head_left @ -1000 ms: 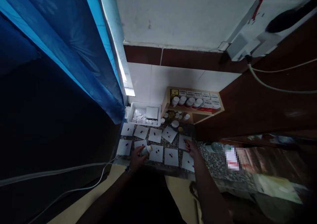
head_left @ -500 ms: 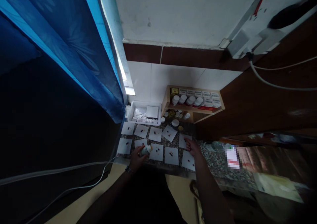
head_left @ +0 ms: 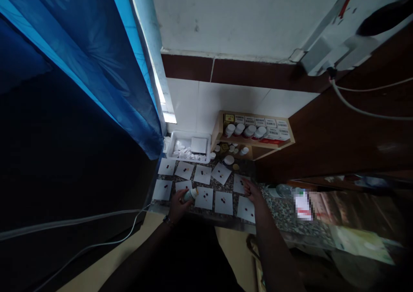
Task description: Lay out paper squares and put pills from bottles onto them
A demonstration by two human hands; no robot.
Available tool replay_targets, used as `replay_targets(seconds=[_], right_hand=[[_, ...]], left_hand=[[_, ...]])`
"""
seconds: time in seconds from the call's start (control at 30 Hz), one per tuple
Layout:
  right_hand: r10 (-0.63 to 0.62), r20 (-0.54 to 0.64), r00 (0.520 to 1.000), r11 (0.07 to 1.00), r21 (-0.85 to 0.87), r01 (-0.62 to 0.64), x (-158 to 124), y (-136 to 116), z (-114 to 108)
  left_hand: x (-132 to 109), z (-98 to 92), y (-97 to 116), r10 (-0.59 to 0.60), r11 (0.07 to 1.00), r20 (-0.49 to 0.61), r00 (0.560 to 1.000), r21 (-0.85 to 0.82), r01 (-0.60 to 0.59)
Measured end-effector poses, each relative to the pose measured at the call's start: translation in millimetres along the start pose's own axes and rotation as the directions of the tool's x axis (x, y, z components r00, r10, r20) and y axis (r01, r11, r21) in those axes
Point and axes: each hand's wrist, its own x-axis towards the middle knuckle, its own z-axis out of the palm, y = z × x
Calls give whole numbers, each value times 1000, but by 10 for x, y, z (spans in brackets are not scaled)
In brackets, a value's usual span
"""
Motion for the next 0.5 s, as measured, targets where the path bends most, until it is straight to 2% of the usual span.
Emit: replay_targets(seconds=[0.3, 0.5], right_hand=[[-64, 1, 998, 992, 111, 64, -61, -10, -187], [-65, -57, 996, 988, 138, 72, -77, 20, -191]], left_hand=[[25, 19, -2, 3, 1000, 1, 1000, -5, -3], [59, 45, -17, -33, 999, 30, 999, -12, 34]])
